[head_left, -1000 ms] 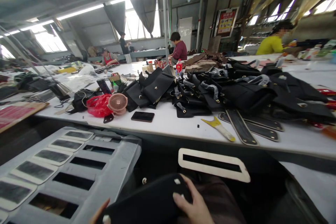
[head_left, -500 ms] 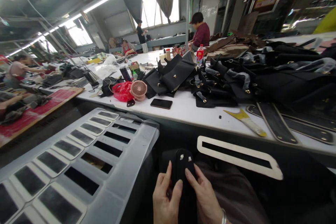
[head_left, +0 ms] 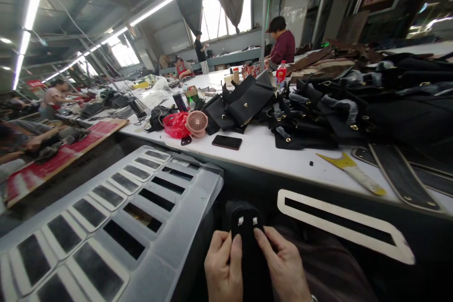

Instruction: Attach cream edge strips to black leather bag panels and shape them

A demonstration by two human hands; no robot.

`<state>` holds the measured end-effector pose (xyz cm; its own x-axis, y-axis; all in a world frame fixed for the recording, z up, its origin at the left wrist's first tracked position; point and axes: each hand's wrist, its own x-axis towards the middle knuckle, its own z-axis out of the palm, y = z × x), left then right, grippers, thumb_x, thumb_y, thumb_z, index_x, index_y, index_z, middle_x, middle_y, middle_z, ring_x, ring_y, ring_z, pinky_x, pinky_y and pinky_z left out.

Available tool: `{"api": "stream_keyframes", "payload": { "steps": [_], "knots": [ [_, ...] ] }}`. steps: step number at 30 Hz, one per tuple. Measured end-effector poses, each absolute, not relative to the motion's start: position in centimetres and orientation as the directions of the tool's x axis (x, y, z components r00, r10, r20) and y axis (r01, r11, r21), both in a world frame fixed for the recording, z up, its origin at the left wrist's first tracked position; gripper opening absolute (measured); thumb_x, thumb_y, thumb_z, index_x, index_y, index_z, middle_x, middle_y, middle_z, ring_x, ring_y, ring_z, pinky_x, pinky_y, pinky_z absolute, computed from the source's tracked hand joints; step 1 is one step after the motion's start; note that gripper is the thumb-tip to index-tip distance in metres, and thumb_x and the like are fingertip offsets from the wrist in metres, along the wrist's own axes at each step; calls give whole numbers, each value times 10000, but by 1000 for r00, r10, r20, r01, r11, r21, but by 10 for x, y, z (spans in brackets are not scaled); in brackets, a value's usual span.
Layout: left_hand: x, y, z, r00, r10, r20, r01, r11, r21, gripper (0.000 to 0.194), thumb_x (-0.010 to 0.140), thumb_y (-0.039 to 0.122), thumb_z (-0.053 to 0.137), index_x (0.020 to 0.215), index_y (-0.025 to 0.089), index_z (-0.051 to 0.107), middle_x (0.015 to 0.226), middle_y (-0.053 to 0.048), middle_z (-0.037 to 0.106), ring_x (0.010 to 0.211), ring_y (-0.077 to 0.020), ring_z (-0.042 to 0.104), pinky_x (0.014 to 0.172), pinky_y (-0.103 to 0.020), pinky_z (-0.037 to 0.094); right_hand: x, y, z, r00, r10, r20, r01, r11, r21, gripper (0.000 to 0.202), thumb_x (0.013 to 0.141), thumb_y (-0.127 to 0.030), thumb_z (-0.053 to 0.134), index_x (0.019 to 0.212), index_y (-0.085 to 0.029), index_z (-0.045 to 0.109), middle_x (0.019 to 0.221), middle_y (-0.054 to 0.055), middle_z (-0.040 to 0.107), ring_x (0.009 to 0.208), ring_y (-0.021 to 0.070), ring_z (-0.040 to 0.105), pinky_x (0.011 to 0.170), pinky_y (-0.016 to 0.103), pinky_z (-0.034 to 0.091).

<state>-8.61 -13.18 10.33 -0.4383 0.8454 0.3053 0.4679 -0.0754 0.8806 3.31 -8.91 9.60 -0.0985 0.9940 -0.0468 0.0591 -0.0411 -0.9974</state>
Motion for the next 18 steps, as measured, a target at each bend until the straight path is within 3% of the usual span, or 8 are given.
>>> {"api": "stream_keyframes", "payload": {
  "steps": [2,5,7,13,18],
  "knots": [
    [-88,-130,101,-451,849,276,447,-53,893,316,921,363,505,781,207,742,716,-29,574,633,-151,566,623,-248,451,33,-88,97,-98,995,-5,72,2,-997,391,869,-532,543,792,-185,707,724,42,644,729,207,632,667,250,516],
    [-95,-127,97,-452,861,231,459,2,888,318,929,392,481,1044,204,711,927,-77,667,889,-221,626,813,-296,484,33,-88,102,-126,987,97,87,108,-990,314,912,-445,526,851,-198,711,839,53,650,790,194,633,724,243,508],
    [-99,-123,95,-432,877,209,473,24,881,342,926,405,485,1121,202,680,1005,-93,680,958,-239,625,860,-320,484,32,-87,104,-134,978,158,117,174,-978,285,930,-400,512,887,-203,713,881,60,644,812,189,630,754,247,501],
    [-100,-115,84,-417,881,225,450,-15,893,311,918,418,504,945,204,728,846,-68,682,782,-205,633,705,-265,489,33,-88,104,-84,979,184,167,196,-966,323,946,-396,481,847,-191,711,823,58,626,760,180,623,708,248,493],
    [-92,-110,92,-417,896,152,396,29,918,372,950,409,440,790,191,695,695,-24,597,643,-160,574,642,-251,473,40,-87,98,-77,985,158,183,169,-968,360,938,-442,479,826,-193,715,812,59,639,738,183,629,680,249,503]
  ]
}}
